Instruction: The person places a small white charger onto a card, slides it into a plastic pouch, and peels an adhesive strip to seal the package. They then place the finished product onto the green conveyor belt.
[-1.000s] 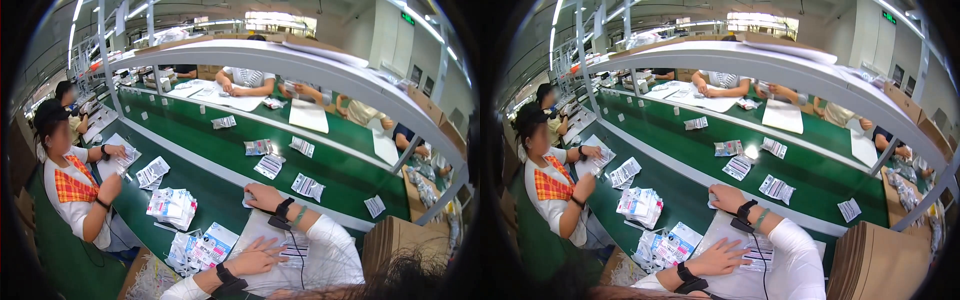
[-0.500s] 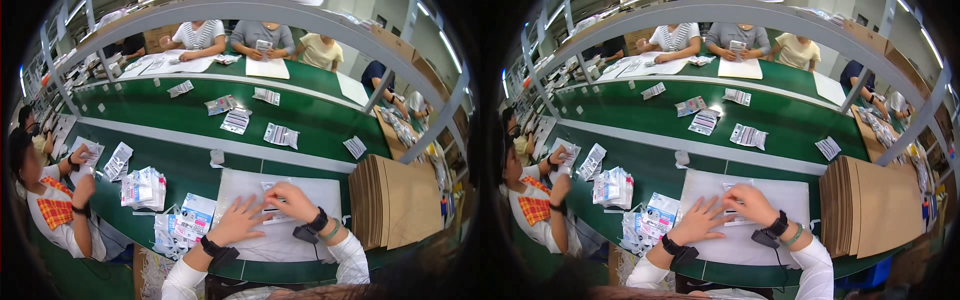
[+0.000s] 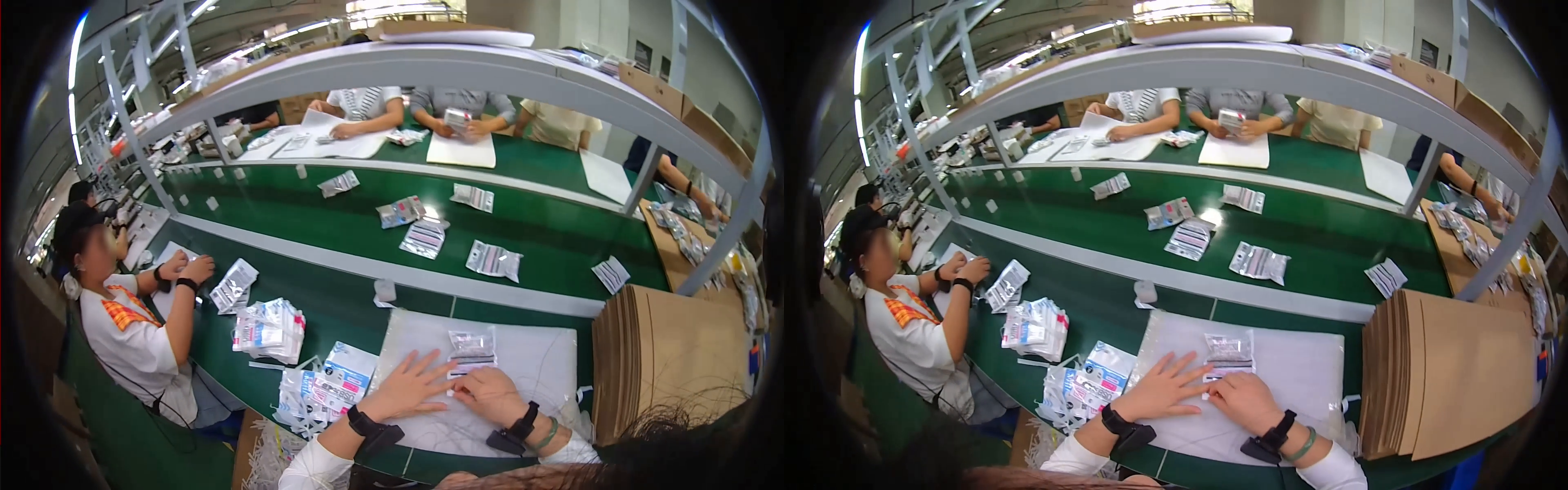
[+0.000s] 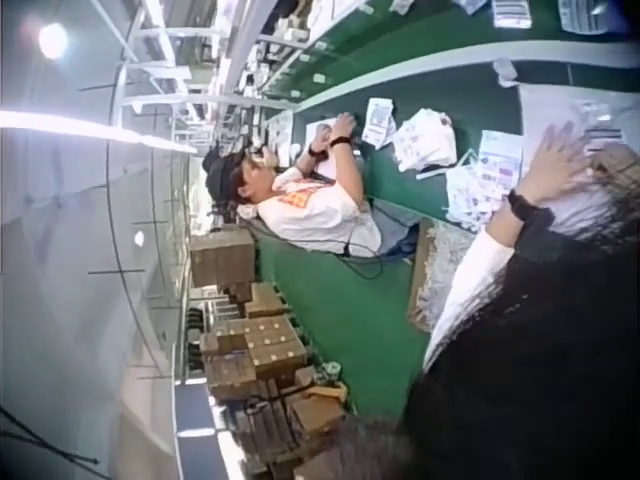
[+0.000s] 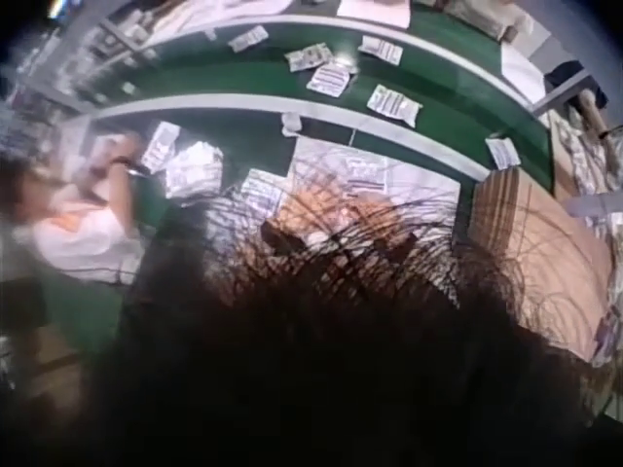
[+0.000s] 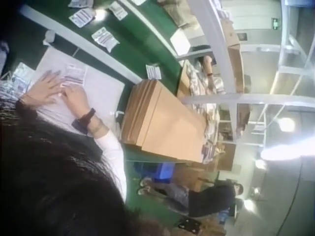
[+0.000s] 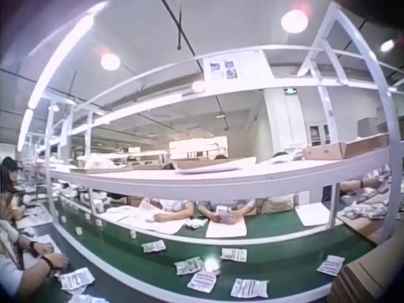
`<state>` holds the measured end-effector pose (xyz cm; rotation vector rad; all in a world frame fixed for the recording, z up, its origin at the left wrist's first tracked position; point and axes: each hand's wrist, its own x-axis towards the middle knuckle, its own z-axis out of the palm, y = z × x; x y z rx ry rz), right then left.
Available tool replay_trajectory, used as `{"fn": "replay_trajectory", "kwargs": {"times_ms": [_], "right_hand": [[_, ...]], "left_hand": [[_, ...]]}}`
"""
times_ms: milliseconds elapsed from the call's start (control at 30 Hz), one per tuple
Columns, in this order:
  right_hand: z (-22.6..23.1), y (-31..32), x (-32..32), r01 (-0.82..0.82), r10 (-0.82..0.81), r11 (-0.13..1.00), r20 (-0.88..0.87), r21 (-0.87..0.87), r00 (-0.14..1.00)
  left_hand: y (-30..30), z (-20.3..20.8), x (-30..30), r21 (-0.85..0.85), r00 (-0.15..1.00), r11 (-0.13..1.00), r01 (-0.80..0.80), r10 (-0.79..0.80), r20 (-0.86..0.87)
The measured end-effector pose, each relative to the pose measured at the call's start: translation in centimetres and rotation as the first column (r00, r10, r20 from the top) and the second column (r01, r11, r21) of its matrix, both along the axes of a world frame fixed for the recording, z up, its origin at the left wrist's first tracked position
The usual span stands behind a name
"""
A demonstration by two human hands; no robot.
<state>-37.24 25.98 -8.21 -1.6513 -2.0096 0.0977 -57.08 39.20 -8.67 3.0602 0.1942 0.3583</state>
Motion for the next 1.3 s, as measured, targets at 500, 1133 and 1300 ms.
{"fn": "replay_trajectory", "kwargs": {"times_ms": [500, 1133, 1300], "right_hand": [[-0.4, 0.3, -1.4, 0.155, -0.156, 0.988, 0.070, 0.013, 0.985], [5.0, -5.6, 8.0, 0.416, -0.194, 0.908, -0.931, -0.051, 0.308], [5.7, -1.0, 1.4, 0.453, 0.080, 0.891, -0.989, 0.014, -0.128]], "left_hand": [[0.9, -0.6, 0.2, -0.011, 0.999, 1.000, 0.024, -0.023, 0.025], [0.4, -0.2, 0.0, -0.003, 1.000, 1.000, -0.008, 0.008, -0.001], [0.5, -0.8, 0.0, -0.014, 0.999, 1.000, 0.010, -0.010, 0.041]]}}
